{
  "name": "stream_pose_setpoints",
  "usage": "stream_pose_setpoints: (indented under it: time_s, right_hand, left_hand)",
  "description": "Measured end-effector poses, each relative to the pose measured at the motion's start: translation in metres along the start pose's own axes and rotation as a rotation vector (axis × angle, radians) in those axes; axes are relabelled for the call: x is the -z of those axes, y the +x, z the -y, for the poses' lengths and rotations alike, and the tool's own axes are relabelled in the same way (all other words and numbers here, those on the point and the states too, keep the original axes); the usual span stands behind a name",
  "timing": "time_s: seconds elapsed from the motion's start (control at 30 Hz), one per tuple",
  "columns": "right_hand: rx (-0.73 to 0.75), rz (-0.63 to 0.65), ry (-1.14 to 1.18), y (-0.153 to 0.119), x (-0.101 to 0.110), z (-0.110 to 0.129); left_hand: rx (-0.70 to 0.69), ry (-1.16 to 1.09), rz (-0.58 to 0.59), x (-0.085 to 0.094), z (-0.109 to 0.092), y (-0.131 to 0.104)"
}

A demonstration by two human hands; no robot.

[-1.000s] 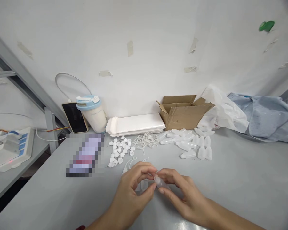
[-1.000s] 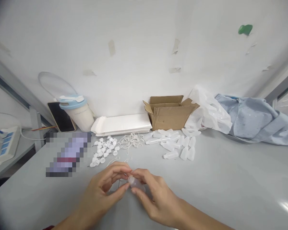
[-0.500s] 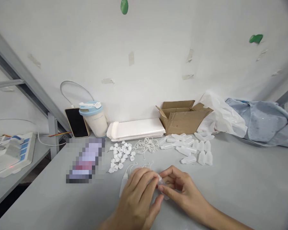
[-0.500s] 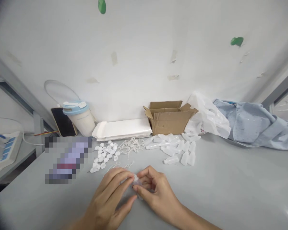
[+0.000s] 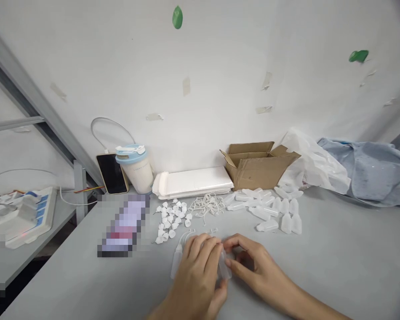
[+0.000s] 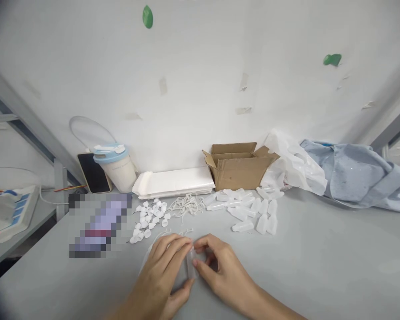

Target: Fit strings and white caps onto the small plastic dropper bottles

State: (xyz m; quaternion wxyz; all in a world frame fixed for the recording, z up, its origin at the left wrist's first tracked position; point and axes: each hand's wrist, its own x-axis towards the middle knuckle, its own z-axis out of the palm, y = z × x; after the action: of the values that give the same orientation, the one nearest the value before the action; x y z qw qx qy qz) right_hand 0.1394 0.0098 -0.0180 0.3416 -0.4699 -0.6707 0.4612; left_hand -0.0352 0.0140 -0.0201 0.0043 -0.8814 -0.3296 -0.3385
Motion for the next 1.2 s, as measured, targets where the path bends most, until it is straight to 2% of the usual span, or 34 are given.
stream_pose_setpoints:
  time_s: [0.1,0.2,0.33,0.87,1.07,1.2]
  right_hand:
    - [0.124,0.034,-0.194,0.000,0.002,0.000]
    - [0.204,0.062,-0.282,-0.001,0.002,-0.001]
    - [0.220,0.077,-0.339,-0.003,0.001,-0.001]
    - [0.239,0.106,-0.338,-0.004,0.003,-0.005]
    - [0.252,0.118,-0.347,-0.004,0.004,-0.002]
    - [0.248,0.120,-0.338,-0.004,0.004,-0.002]
  left_hand:
    - [0.074,-0.073,0.156,0.002,0.005,-0.001]
    - [0.080,-0.119,0.321,0.011,0.007,0.002]
    - [0.096,-0.128,0.432,0.023,0.005,0.008]
    - [0.152,-0.124,0.440,0.022,0.015,0.004]
    - [0.202,-0.189,0.479,0.024,0.018,0.007]
    - [0.223,-0.239,0.464,0.029,0.026,0.007]
